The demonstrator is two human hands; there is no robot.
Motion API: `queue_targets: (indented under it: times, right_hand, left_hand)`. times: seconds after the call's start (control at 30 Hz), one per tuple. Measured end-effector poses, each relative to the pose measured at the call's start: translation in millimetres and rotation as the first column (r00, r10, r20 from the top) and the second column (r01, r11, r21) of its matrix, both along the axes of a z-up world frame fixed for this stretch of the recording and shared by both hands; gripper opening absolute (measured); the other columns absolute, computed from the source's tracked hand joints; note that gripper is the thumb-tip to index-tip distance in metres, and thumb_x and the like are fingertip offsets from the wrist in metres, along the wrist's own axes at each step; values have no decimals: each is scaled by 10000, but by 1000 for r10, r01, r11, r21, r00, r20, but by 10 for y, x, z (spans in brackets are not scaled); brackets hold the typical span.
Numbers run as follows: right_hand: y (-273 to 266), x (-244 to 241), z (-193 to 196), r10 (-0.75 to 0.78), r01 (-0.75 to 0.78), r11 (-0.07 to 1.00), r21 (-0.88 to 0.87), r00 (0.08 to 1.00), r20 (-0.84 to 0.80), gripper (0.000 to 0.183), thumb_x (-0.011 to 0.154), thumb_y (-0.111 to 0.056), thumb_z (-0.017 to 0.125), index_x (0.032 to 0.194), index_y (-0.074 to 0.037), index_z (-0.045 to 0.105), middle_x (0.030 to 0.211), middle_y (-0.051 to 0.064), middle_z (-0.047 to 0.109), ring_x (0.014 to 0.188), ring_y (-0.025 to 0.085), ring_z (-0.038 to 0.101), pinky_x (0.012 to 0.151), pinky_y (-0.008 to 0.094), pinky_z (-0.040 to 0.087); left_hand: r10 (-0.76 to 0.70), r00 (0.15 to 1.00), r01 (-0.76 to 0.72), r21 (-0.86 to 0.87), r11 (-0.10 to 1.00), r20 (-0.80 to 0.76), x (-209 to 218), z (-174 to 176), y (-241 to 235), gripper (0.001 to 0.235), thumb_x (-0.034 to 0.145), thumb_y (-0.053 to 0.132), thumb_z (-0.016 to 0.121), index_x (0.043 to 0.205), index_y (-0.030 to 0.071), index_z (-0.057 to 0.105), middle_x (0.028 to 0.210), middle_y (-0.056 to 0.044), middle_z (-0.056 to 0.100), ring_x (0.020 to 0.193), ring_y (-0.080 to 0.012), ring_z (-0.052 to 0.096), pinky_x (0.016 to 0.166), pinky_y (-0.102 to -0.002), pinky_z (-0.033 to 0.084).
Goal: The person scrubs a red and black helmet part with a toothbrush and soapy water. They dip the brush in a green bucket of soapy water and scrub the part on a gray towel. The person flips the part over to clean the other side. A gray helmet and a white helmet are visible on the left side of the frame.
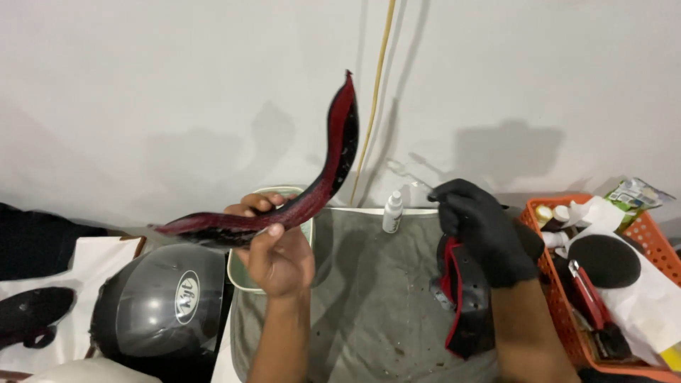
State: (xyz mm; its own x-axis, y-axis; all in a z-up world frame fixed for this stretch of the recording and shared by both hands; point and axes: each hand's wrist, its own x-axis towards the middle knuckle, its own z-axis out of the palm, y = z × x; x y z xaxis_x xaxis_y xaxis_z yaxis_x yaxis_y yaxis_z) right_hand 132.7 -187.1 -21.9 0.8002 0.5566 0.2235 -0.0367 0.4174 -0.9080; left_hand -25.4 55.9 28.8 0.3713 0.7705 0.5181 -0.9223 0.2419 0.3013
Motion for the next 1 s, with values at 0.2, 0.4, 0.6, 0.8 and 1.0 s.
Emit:
queue_targets:
  times: [0.2,0.4,0.6,0.8,1.0]
  right_hand:
    - [-59,-700,583,-183,235,956,-173,945,271,245,966,-17,560,1168,48,683,578,121,562,518,165,571,518,268,494]
    - [-8,-563,482,-268,306,952,-27,870,413,251,934,34,584,1175,82,640,509,147,640,338,216,669,344,271,544]
    - [-47,-616,432,-295,645,754,-125,502,813,247,886,26,669,1120,-37,720,818,47,667,679,140,580,658,303,479]
    - [-560,-92,-1409,-144,237,963,-126,853,502,238,997,13,500,1188,-105,581,951,22,621,779,58,613,721,233,558]
    - [-210,-638,518,-329,700,693,-172,520,788,269,889,41,637,1115,-74,728,1017,66,733,896,177,697,776,265,510]
  left_hand:
    - [49,996,-44,69,997,-79,171,-12,-307,390,739,-21,653,1008,145,424,961,-53,461,978,-213,552,971,-392,517]
    - [71,990,-51,152,987,-124,163,-67,-444,412,720,-24,688,951,150,395,933,-56,452,957,-223,539,973,-407,508]
    - [34,986,-6,169,986,-166,86,-61,-481,279,779,37,655,987,109,483,959,-83,571,960,-252,567,1001,-430,462]
    - [-6,994,25,171,985,-113,145,-64,-524,307,815,38,663,1018,130,452,925,-70,518,927,-231,505,938,-397,435]
    - [-37,987,57,125,990,-156,56,-22,-498,270,787,23,666,967,105,483,942,-69,546,947,-245,550,978,-414,450]
